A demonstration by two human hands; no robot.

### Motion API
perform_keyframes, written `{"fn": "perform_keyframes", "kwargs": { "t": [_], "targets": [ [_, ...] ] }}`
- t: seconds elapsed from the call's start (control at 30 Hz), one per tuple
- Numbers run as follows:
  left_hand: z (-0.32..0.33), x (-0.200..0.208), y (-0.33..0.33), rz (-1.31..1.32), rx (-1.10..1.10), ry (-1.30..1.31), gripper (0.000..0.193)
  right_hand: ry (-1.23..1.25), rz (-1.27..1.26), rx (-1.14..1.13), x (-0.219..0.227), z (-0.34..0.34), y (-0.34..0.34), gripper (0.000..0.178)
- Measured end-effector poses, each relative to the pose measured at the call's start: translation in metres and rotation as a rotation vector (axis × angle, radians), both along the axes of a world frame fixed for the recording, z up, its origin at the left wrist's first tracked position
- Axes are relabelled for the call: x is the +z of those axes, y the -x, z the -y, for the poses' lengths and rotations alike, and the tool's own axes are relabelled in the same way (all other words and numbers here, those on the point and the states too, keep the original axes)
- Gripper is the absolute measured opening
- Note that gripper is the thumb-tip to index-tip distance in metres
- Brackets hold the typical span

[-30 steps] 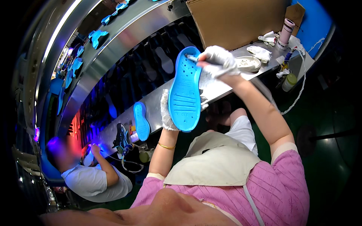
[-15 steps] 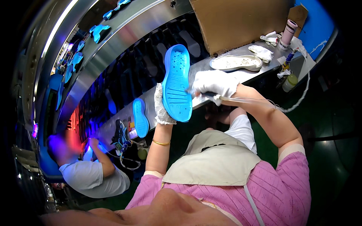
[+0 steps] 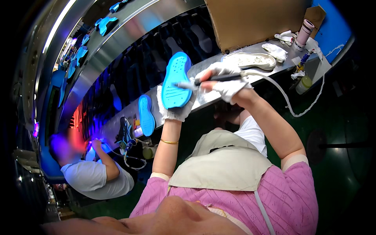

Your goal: The person takes shoe soles and applies adhesive across their surfaces using a brush applicator tool.

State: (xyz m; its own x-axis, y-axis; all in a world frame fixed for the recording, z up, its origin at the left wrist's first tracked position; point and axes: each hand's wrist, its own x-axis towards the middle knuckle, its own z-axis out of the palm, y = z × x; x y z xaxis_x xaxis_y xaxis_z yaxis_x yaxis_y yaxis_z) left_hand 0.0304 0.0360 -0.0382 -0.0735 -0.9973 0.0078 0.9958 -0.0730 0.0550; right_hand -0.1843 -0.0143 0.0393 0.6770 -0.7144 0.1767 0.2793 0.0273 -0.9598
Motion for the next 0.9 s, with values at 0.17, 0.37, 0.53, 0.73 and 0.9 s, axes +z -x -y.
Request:
{"fn": "perform_keyframes", "kwargs": {
  "t": [0.17, 0.37, 0.53, 0.73, 0.9],
  "targets": [
    [0.000, -0.003, 0.010, 0.069, 0.018, -0.047, 0.072, -0.312, 0.547, 0.042, -0.027, 0.005, -0.002, 0.014],
    [0.011, -0.080, -0.021, 0.789, 0.182, 0.027, 0.032, -0.597, 0.741, 0.514, -0.016, -0.037, -0.047, 0.021],
    [0.013, -0.031, 0.013, 0.142, -0.074, 0.007, 0.038, -0.614, 0.687, 0.440, -0.045, -0.026, -0.046, 0.024],
    [0.011, 0.100, 0.000, 0.531, -0.066, 0.277, 0.082, -0.479, 0.947, 0.317, -0.028, 0.001, 0.010, 0.018],
    [0.105, 0.213, -0.026, 0.520, 0.029, 0.354, 0.082, -0.460, 0.932, 0.219, -0.009, 0.001, 0.030, 0.018]
  ]
}}
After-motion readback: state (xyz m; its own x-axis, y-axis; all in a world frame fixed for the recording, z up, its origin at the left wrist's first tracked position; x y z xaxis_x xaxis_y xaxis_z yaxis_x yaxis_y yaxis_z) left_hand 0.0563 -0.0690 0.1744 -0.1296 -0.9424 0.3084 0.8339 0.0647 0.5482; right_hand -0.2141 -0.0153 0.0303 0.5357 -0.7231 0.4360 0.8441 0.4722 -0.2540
